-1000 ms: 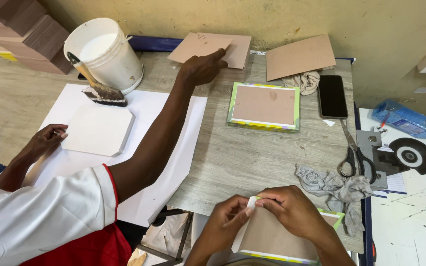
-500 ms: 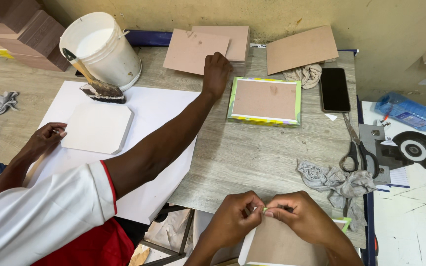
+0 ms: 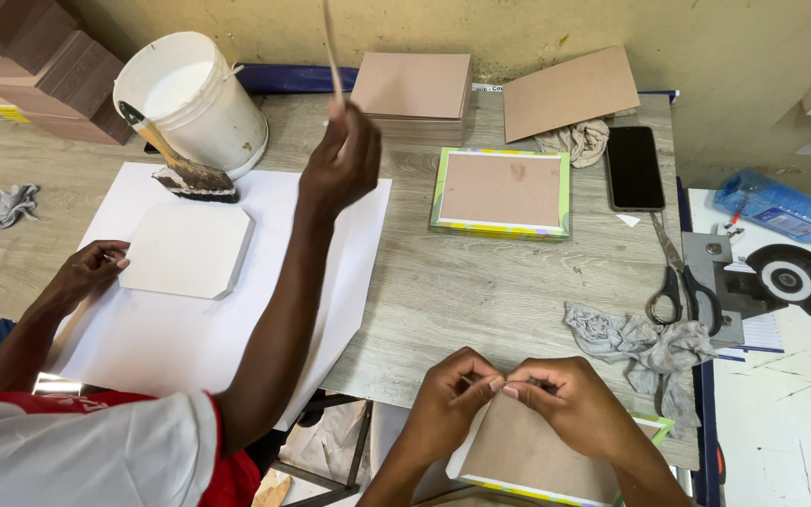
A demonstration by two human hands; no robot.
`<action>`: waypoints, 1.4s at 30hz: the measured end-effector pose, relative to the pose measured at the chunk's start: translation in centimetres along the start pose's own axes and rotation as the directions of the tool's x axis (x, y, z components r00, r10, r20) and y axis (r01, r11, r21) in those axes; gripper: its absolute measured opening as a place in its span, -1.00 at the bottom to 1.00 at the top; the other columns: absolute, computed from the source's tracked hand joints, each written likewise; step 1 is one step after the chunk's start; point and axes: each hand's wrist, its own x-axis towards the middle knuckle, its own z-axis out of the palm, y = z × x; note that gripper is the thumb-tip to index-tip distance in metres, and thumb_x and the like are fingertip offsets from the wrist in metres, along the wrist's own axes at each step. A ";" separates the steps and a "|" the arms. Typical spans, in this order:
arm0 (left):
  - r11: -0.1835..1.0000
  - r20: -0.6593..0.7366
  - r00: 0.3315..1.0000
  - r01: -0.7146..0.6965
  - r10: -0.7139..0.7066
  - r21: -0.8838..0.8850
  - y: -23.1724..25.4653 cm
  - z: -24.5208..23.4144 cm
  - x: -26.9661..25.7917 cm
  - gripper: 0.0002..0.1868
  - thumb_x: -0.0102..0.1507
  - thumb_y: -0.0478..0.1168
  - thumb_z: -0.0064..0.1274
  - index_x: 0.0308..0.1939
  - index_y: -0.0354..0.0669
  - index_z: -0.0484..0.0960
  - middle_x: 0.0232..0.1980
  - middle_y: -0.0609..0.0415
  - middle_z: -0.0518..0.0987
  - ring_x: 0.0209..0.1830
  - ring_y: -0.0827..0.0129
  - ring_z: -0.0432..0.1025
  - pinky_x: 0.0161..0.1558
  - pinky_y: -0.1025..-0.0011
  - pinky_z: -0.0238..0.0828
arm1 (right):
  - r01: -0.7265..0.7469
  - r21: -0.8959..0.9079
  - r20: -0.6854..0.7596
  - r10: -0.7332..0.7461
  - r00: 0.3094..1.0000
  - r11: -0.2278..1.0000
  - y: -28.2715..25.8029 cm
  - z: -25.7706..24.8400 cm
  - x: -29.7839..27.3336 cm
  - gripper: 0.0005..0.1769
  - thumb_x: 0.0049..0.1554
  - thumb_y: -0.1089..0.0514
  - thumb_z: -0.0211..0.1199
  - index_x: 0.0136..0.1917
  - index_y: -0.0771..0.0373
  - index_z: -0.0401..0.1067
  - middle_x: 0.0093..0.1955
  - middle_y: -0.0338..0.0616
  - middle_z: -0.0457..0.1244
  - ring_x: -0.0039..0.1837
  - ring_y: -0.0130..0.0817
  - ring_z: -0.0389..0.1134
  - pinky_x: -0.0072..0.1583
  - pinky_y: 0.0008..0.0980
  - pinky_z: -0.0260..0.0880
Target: The person applies glue to the edges of a book cover using a brush and then presses a brown cardboard sheet onto the glued surface. They smooth the cover with their hands and a cloth, then place the finished book onto a stack.
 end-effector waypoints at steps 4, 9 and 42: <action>0.985 0.077 0.985 0.161 -0.157 -0.055 0.5 0.0 -0.4 -0.82 0.46 -0.19 0.13 -0.26 -0.01 0.57 -0.35 0.29 0.41 -0.34 0.57 0.21 -0.20 0.49 0.15 | -0.097 0.011 0.043 0.097 0.994 0.995 -0.4 -0.5 -0.2 -0.75 0.20 0.04 0.45 -0.20 0.14 0.86 -0.30 -0.42 0.48 -0.18 -0.61 0.33 -0.06 -0.53 0.23; 0.997 0.189 0.979 0.064 -0.071 0.040 1.7 -0.7 -0.4 -0.78 0.46 -0.07 0.16 -0.25 0.00 0.67 -0.41 0.36 0.43 -0.41 0.63 0.14 -0.31 0.51 0.03 | 0.039 0.159 0.086 -0.053 0.995 0.986 2.5 -0.5 0.6 -0.62 0.13 0.10 0.66 -0.41 0.24 0.59 -0.42 -0.32 0.24 -0.30 -0.54 0.14 -0.21 -0.45 0.05; 0.722 0.437 0.885 -0.408 0.161 0.560 4.9 -1.1 -3.2 -0.77 0.53 -0.09 -0.14 -0.02 -0.10 0.58 -0.30 -0.17 0.65 -0.39 -0.29 0.48 -0.34 -0.04 0.25 | 0.485 -0.494 0.170 -0.466 0.868 0.722 -3.2 -1.2 -3.2 -0.87 0.06 0.17 0.31 -0.20 -0.07 0.40 -0.27 -0.45 0.34 -0.26 -0.41 0.37 -0.13 -0.35 0.35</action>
